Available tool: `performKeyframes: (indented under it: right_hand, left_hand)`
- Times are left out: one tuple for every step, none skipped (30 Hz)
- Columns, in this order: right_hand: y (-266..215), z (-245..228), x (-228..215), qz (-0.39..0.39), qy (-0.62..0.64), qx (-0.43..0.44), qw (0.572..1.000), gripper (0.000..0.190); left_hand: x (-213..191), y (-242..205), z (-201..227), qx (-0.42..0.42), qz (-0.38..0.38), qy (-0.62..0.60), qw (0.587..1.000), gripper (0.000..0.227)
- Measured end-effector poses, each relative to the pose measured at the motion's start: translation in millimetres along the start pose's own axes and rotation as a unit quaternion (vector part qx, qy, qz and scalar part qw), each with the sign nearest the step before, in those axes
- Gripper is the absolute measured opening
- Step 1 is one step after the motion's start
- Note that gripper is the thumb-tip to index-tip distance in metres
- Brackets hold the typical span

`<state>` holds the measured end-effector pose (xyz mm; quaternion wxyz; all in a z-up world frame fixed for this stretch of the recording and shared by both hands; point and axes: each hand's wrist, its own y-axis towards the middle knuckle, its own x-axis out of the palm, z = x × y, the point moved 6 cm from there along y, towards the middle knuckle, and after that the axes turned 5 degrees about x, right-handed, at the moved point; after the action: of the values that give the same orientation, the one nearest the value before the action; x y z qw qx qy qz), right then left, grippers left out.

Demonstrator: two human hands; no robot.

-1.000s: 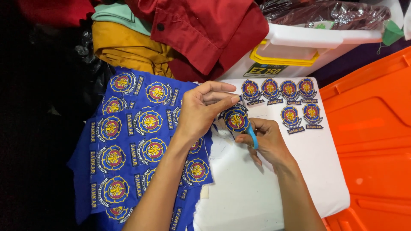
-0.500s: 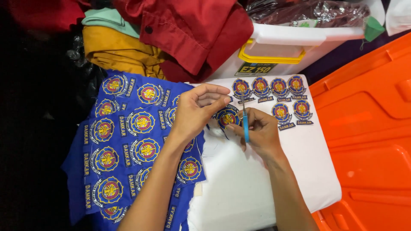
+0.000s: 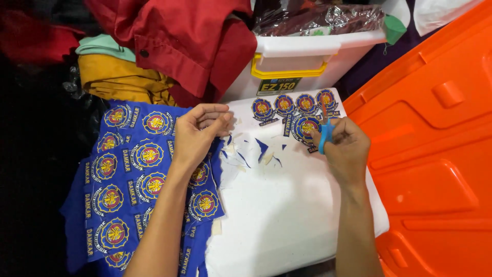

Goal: The person uses blue-handled scissors to cut circular patches from a blue fabric sheet printed with repeating logos. They carefully trim around the design and place the finished patches on a white surface to the right.

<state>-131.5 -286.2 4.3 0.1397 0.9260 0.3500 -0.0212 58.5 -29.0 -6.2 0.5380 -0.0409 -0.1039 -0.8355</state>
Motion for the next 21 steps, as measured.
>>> performKeyframes:
  right_hand:
    - [3.3, 3.8, -7.3, 0.001, 0.0, 0.001, 1.0, 0.045]
    - [6.5, 6.3, -12.8, -0.008, -0.021, -0.006, 1.0, 0.043]
    - [11.6, 7.7, -17.9, -0.017, -0.041, -0.016, 0.999, 0.042]
    - [13.1, 9.1, -25.2, -0.014, -0.04, -0.016, 0.999, 0.042]
    - [15.0, 11.8, -32.2, -0.008, -0.04, -0.011, 0.999, 0.041]
    - [16.9, 14.3, -39.3, -0.002, -0.04, -0.005, 0.999, 0.04]
    - [8.2, 13.0, -37.2, 0.0, -0.039, -0.007, 0.999, 0.04]
    - [-0.2, 13.9, -38.8, 0.028, -0.009, 0.011, 1.0, 0.04]
    - [-11.7, 16.1, -41.5, 0.056, 0.02, 0.03, 0.998, 0.039]
    - [-23.5, 27.9, -42.0, 0.059, 0.02, 0.031, 0.998, 0.039]
    - [-33.6, 40.9, -43.4, 0.087, 0.017, 0.037, 0.995, 0.038]
    - [-44.0, 54.0, -44.2, 0.115, 0.015, 0.044, 0.992, 0.036]
    - [-50.8, 57.8, -42.5, 0.114, 0.018, 0.046, 0.992, 0.036]
    - [-59.0, 62.4, -44.1, 0.147, 0.02, 0.051, 0.988, 0.034]
    - [-65.2, 67.4, -43.8, 0.175, 0.022, 0.055, 0.983, 0.032]
    - [-61.5, 71.2, -42.9, 0.17, 0.025, 0.055, 0.984, 0.032]
    - [-63.0, 75.2, -48.2, 0.202, 0.013, 0.063, 0.977, 0.027]
    - [-64.4, 78.8, -53.7, 0.233, -0.001, 0.071, 0.97, 0.024]
    - [-64.9, 76.6, -52.3, 0.234, 0.002, 0.07, 0.97, 0.024]
    - [-64.7, 74.3, -49.8, 0.225, 0.003, 0.073, 0.972, 0.023]
    - [-65.9, 71.6, -48.6, 0.214, 0.001, 0.077, 0.974, 0.023]
  left_hand:
    - [-0.5, -2.0, -1.5, -0.001, -0.001, 0.0, 1.0, 0.025]
    - [0.0, -3.6, 1.0, 0.03, -0.018, 0.089, 0.995, 0.021]
    - [1.6, -3.0, 5.0, 0.063, -0.035, 0.177, 0.982, 0.019]
    - [9.6, -5.4, 5.6, 0.065, -0.038, 0.177, 0.981, 0.019]
    - [24.7, -10.3, 14.2, 0.152, -0.088, 0.239, 0.955, 0.018]
    - [40.4, -17.7, 21.4, 0.237, -0.136, 0.298, 0.915, 0.016]
    - [47.9, -22.0, 18.7, 0.239, -0.137, 0.298, 0.914, 0.016]
    - [61.6, -28.8, 15.0, 0.264, -0.176, 0.364, 0.876, 0.016]
    - [75.0, -38.3, 8.8, 0.284, -0.216, 0.425, 0.832, 0.016]
    - [86.8, -48.0, 13.9, 0.285, -0.218, 0.425, 0.831, 0.016]
    - [102.3, -58.3, 15.4, 0.282, -0.269, 0.449, 0.804, 0.023]
    - [116.8, -69.3, 16.3, 0.278, -0.319, 0.471, 0.774, 0.029]
    - [122.2, -73.2, 10.8, 0.276, -0.32, 0.474, 0.773, 0.029]
    - [128.6, -78.6, 1.4, 0.265, -0.347, 0.492, 0.753, 0.036]
    - [133.4, -83.2, -8.4, 0.254, -0.369, 0.511, 0.734, 0.045]
    - [133.2, -83.1, -8.9, 0.251, -0.365, 0.515, 0.734, 0.045]
    - [133.8, -86.3, -11.3, 0.243, -0.368, 0.535, 0.72, 0.049]
    - [134.7, -89.3, -13.4, 0.235, -0.371, 0.555, 0.706, 0.055]
    - [137.8, -89.8, -10.7, 0.237, -0.371, 0.557, 0.704, 0.055]
    - [138.8, -89.5, -15.2, 0.203, -0.384, 0.622, 0.651, 0.067]
    - [138.8, -91.2, -19.1, 0.165, -0.395, 0.681, 0.594, 0.081]
